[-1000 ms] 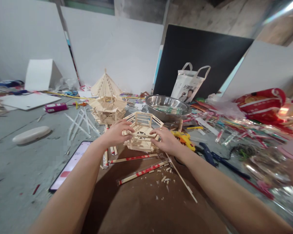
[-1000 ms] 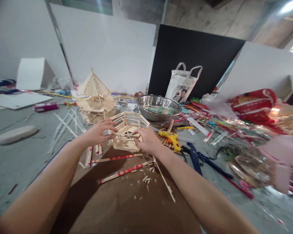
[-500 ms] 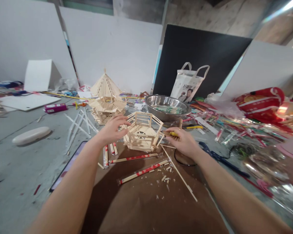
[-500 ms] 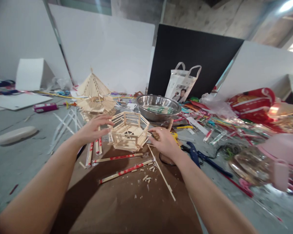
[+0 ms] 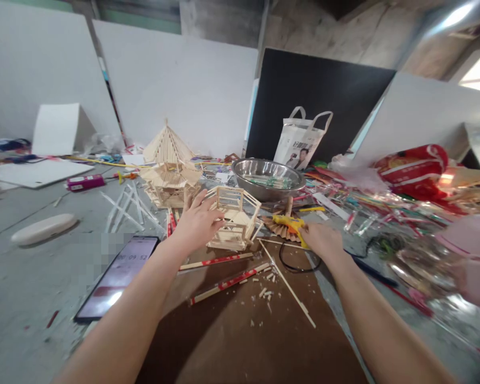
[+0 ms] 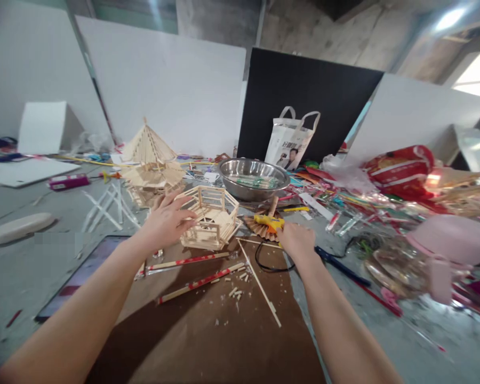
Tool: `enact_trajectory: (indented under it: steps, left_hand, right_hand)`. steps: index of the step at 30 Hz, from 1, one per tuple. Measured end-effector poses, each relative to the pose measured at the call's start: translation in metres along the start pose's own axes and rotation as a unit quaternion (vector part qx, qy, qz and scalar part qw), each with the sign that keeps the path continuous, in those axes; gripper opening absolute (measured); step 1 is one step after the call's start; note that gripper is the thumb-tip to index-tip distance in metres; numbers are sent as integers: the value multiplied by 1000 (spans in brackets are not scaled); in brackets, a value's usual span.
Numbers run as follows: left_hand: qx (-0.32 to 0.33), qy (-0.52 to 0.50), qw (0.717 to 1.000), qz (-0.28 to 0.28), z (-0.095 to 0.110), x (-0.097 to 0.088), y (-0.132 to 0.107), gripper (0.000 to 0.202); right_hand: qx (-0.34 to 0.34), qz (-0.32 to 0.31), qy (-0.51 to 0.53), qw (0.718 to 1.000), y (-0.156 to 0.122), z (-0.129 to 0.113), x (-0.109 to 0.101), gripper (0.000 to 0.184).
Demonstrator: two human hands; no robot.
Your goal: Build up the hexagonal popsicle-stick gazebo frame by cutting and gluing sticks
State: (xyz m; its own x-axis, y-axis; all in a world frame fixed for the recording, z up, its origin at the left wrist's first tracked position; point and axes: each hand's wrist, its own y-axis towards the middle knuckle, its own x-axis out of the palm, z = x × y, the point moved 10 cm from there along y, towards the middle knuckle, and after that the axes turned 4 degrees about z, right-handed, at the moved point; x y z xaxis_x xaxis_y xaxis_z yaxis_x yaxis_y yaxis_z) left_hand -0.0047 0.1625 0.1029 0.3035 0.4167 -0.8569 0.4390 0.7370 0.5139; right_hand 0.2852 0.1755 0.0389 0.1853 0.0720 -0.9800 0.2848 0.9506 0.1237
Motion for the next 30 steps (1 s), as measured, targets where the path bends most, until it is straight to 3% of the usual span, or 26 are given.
enact_trajectory:
  steps: [12,16,19,21,24,25,27,29,30]
  left_hand:
    - [14,-44,999,-17,0,12,2,18]
    - [-10,-112,992,55,-12,-6,5,17]
    - [-117,-192,964,140,-37,-27,1,20]
    - [-209,-296,916,170,-54,-31,-5,24]
    - [-307,-527,776,157,-61,-16,-12,27]
    - [-323,-586,729,146,-59,-10,-13,27]
    - [-333,-669,655,117,-52,-1,-13,25]
    - [-328,-720,605,87,-44,5,-12,23]
    - [-325,-738,586,72,-40,8,-12,22]
  right_hand:
    - [-15,-10,39,999,9,-7,16,29]
    - [-6,-11,70,997,12,-4,19,31]
    - [-15,-3,99,995,15,-1,11,32]
    - [-22,19,126,992,16,0,-2,34]
    - [-2,72,287,955,14,6,-32,40]
    - [1,77,377,923,12,6,-41,41]
    - [-22,42,555,831,5,-6,-55,40]
    - [-62,-11,661,748,-6,-26,-71,35]
    - [-78,-24,687,722,-13,-35,-79,32]
